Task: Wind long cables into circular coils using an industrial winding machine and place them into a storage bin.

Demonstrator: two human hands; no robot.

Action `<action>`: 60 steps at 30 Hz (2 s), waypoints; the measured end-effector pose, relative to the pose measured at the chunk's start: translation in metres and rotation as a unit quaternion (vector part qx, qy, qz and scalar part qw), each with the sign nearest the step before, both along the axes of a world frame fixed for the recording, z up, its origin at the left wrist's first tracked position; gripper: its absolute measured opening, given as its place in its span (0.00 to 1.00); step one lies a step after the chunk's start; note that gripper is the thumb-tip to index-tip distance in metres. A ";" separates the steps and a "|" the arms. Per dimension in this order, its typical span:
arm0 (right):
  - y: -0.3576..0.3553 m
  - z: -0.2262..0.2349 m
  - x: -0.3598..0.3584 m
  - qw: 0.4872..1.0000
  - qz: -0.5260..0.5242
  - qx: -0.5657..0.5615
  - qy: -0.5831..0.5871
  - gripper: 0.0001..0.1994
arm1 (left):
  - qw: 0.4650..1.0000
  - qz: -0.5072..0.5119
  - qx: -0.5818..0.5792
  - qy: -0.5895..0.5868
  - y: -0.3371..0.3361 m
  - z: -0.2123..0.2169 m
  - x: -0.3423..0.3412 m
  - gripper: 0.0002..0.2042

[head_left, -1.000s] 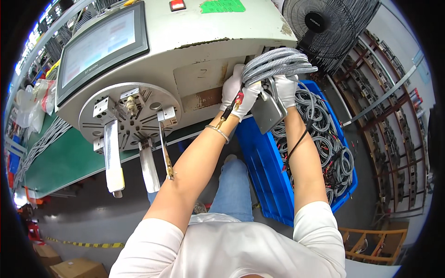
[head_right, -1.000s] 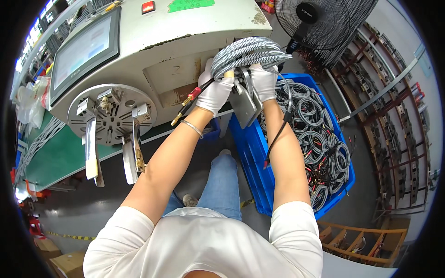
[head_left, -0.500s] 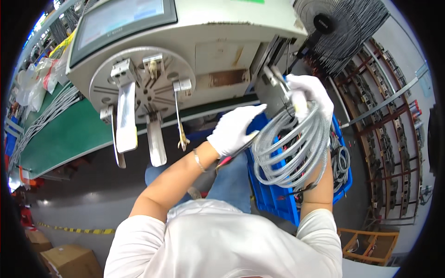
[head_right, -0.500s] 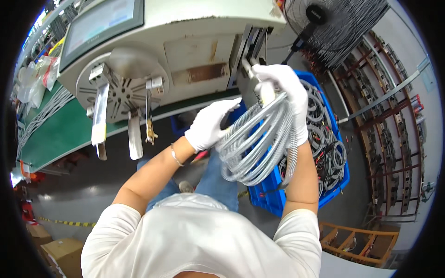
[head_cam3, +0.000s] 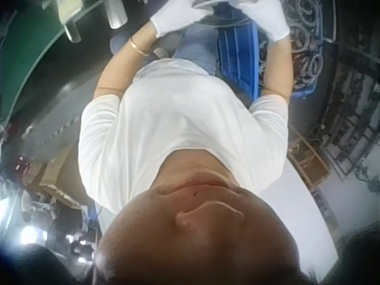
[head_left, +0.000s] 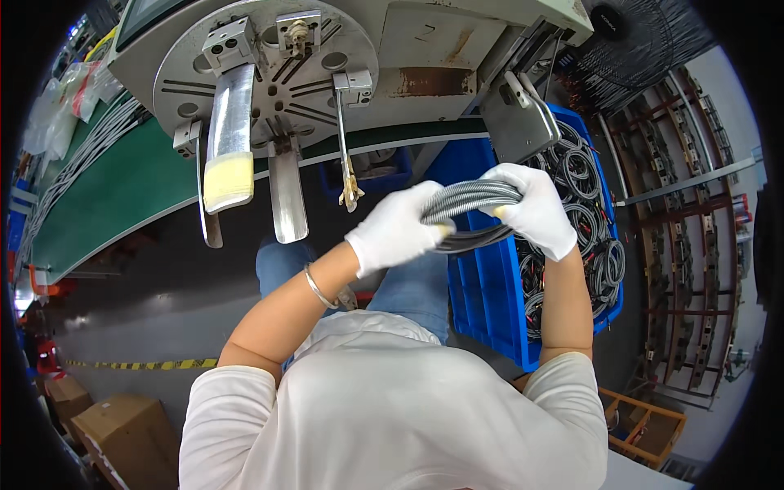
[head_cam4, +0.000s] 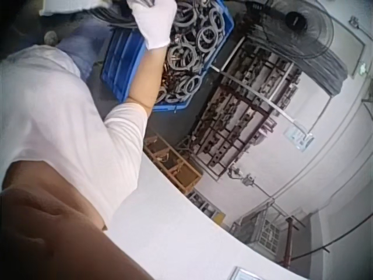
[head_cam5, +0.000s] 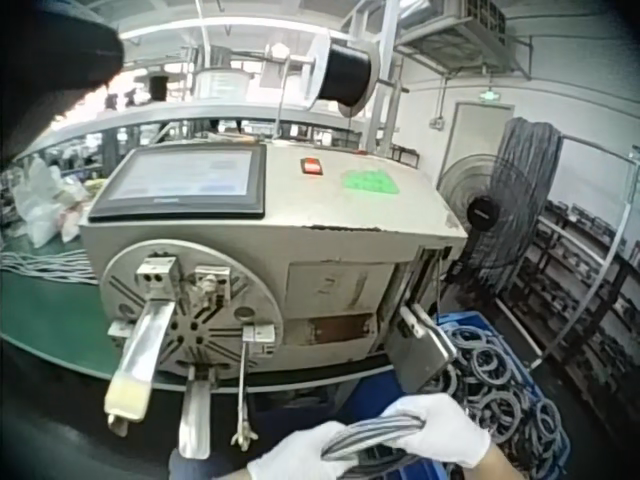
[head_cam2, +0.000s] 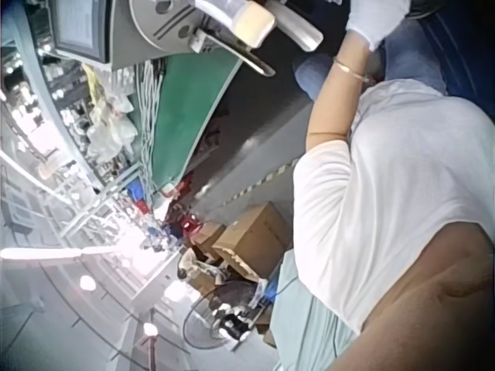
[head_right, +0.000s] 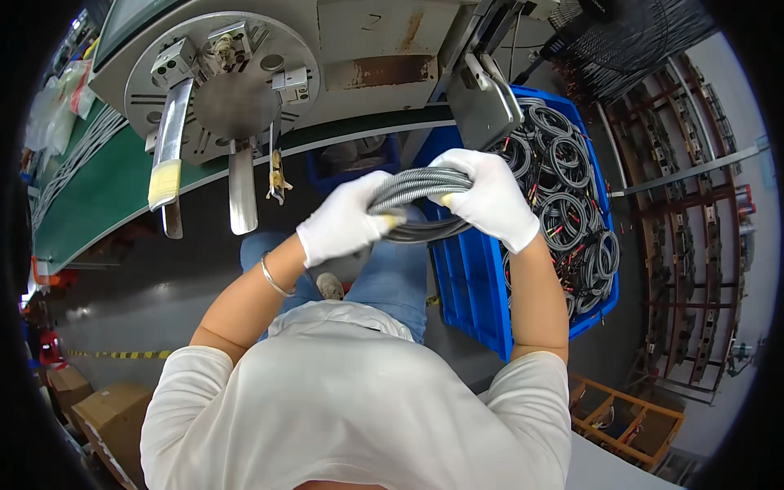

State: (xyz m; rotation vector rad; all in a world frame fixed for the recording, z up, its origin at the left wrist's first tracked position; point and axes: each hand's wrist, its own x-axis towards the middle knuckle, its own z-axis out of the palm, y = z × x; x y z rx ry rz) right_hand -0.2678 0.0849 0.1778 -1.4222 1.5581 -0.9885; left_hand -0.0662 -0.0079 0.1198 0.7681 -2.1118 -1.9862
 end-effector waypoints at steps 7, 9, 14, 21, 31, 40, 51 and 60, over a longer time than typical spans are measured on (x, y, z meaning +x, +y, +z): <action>-0.009 -0.006 0.029 0.985 -0.037 -0.051 0.160 0.14 | 0.977 0.143 -0.133 0.089 0.005 -0.002 0.003 0.09; -0.009 -0.002 0.034 0.971 0.031 -0.034 0.233 0.16 | 0.936 0.172 -0.291 0.094 0.009 0.000 -0.001 0.13; -0.007 0.002 0.032 0.982 0.019 0.182 -0.048 0.13 | 0.961 0.064 -0.266 0.042 -0.016 0.012 0.011 0.13; -0.017 -0.023 0.036 0.984 -0.061 -0.058 0.155 0.08 | 0.972 -0.076 0.181 0.126 -0.009 0.003 0.027 0.07; -0.008 -0.016 0.039 0.987 -0.050 -0.020 0.154 0.07 | 0.997 0.007 -0.068 0.022 -0.006 -0.004 0.023 0.10; -0.004 -0.022 0.038 0.984 0.008 -0.003 0.179 0.11 | 0.980 -0.090 0.175 -0.025 -0.005 0.014 0.027 0.15; -0.004 -0.025 0.025 0.992 -0.031 0.047 -0.113 0.13 | 0.986 -0.097 0.131 0.033 -0.021 0.013 0.022 0.15; -0.014 -0.033 0.020 0.983 -0.109 -0.042 -0.142 0.10 | 0.951 0.069 0.236 0.188 0.005 0.013 0.020 0.16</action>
